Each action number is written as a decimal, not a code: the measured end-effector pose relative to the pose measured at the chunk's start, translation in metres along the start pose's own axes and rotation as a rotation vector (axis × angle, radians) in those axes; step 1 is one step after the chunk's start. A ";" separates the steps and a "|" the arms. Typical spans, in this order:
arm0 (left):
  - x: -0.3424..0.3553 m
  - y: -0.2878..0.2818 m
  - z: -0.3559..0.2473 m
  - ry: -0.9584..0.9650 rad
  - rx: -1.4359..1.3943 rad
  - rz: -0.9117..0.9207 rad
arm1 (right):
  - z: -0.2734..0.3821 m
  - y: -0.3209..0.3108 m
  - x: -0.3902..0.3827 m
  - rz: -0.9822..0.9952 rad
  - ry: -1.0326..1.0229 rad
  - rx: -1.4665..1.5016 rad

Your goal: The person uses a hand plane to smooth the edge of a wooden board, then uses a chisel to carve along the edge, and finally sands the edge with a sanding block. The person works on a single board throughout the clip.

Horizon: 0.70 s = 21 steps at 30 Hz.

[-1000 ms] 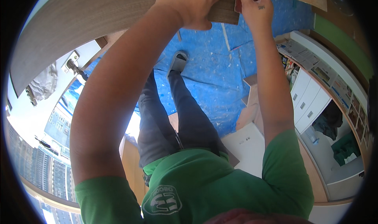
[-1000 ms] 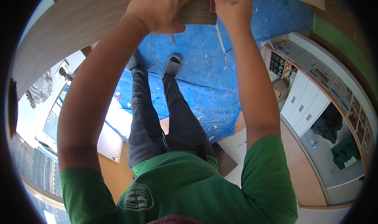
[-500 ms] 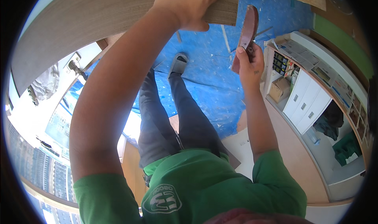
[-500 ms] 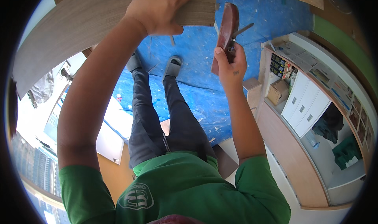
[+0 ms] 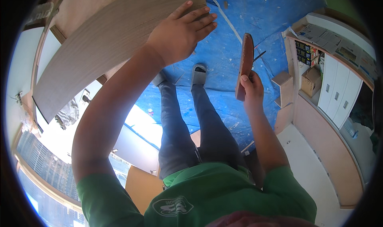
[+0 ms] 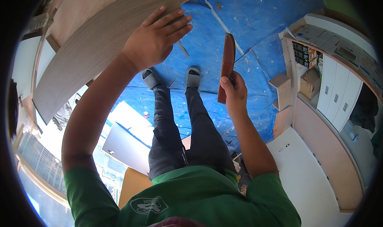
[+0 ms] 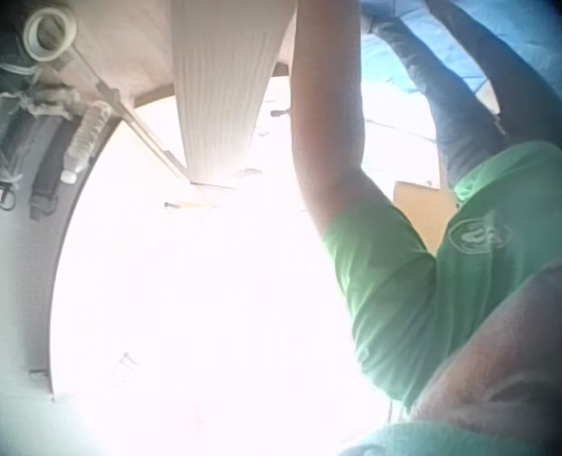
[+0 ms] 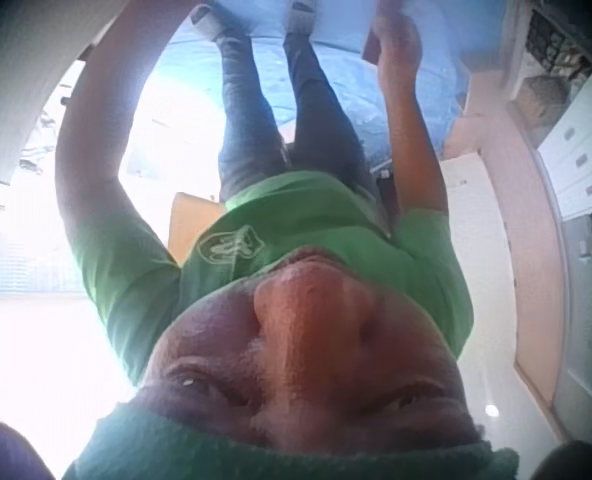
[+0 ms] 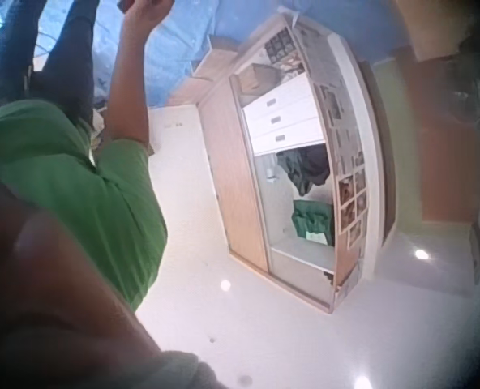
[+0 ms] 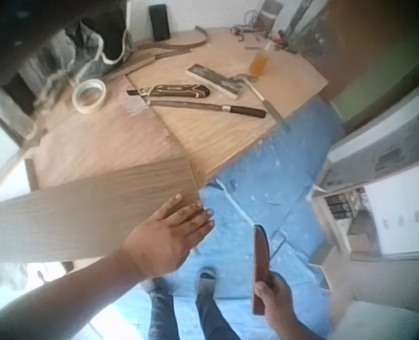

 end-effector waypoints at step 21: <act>0.037 -0.020 0.072 -0.313 0.001 0.037 | 0.000 -0.014 0.007 0.103 0.110 0.096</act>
Point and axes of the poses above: each hand's wrist, its own x-axis towards the middle knuckle, its own y-axis out of the palm, z = x × y, the point moved 1 cm from there along x, towards the middle knuckle, and after that the axes turned 4 degrees about y, right-handed, at the moved point
